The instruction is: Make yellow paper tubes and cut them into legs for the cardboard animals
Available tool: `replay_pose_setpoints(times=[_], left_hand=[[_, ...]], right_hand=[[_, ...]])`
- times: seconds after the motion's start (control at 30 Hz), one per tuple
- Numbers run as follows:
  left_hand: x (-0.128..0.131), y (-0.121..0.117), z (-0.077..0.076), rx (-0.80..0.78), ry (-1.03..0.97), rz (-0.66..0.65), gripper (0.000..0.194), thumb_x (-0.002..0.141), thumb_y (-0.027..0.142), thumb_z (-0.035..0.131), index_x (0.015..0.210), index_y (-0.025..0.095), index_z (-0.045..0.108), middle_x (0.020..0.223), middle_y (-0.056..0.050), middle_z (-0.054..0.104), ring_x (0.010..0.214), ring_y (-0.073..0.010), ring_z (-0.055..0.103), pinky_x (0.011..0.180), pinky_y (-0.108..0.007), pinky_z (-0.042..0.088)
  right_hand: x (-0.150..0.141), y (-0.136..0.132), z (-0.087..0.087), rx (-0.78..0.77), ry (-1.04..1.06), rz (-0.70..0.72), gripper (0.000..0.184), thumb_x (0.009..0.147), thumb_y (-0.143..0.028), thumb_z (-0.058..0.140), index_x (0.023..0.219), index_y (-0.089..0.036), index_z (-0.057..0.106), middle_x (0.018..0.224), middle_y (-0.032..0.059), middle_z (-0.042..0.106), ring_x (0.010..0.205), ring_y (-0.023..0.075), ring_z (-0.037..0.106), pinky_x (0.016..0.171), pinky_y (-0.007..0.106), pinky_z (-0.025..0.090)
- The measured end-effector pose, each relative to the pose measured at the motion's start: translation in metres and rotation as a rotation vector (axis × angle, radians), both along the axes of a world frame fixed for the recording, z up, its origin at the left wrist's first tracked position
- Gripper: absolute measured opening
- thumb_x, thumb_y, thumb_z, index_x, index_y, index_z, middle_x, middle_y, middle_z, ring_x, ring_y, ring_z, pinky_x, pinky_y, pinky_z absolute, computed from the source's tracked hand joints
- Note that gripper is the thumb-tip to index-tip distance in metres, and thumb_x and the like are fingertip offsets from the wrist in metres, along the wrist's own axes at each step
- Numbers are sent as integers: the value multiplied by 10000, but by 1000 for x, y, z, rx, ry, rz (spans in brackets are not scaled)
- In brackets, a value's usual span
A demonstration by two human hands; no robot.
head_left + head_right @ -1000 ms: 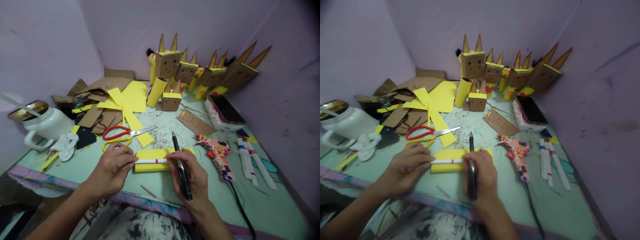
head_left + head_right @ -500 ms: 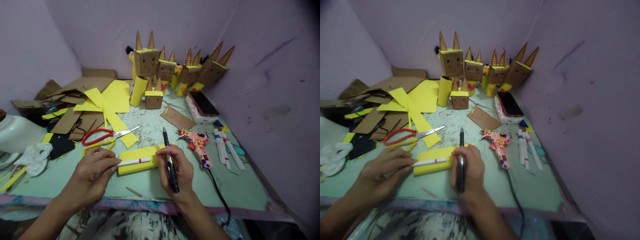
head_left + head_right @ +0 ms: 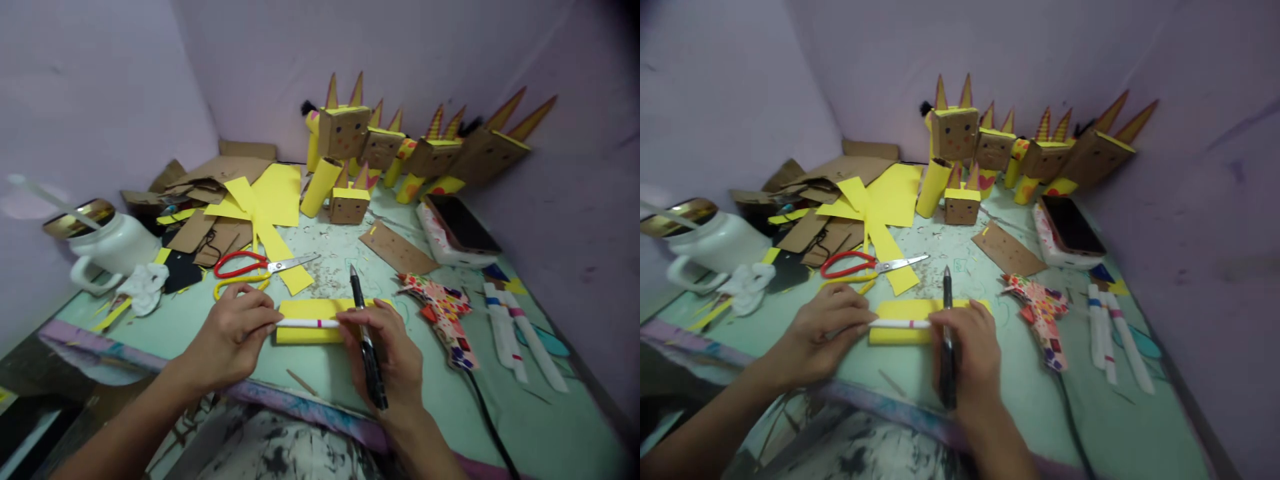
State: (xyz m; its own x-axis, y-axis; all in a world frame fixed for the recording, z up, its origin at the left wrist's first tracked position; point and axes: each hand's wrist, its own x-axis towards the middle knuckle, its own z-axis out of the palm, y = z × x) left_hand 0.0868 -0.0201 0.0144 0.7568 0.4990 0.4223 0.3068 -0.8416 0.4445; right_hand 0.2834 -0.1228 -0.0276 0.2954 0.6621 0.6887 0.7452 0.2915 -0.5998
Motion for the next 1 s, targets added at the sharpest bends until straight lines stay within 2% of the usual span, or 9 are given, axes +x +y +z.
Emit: replay_pose_setpoints(times=[0.5, 0.83, 0.9, 1.0], left_hand=[[-2, -1, -3, -17, -9, -5, 223, 778, 31, 471, 833, 147, 654, 780, -44, 619, 719, -143, 561, 817, -398, 377], [-3, -3, -2, -23, 3, 7, 244, 793, 45, 453, 849, 170, 654, 793, -39, 622, 733, -149, 556, 831, -399, 380], [-3, -2, -1, -22, -1, 2, 244, 807, 48, 448, 845, 174, 653, 792, -37, 623, 739, -149, 556, 832, -398, 381], [-4, -2, -1, -26, -13, 3, 249, 823, 48, 439, 846, 181, 649, 788, -33, 622, 744, -150, 550, 838, -395, 381]], right_hand=[[2, 0, -6, -22, -63, -16, 128, 774, -149, 645, 868, -211, 586, 767, -6, 668, 728, 151, 628, 964, 375, 424], [1, -2, -4, -50, -57, -3, 167, 767, -136, 625, 896, -230, 577, 777, -4, 668, 728, 176, 629, 954, 449, 425], [3, -5, -2, -26, -23, -29, 195, 766, -133, 612, 931, -226, 568, 814, 12, 673, 758, 192, 635, 953, 475, 420], [12, -10, 2, 9, 53, -182, 204, 776, -149, 605, 965, -217, 567, 884, 44, 682, 845, 227, 640, 945, 500, 408]])
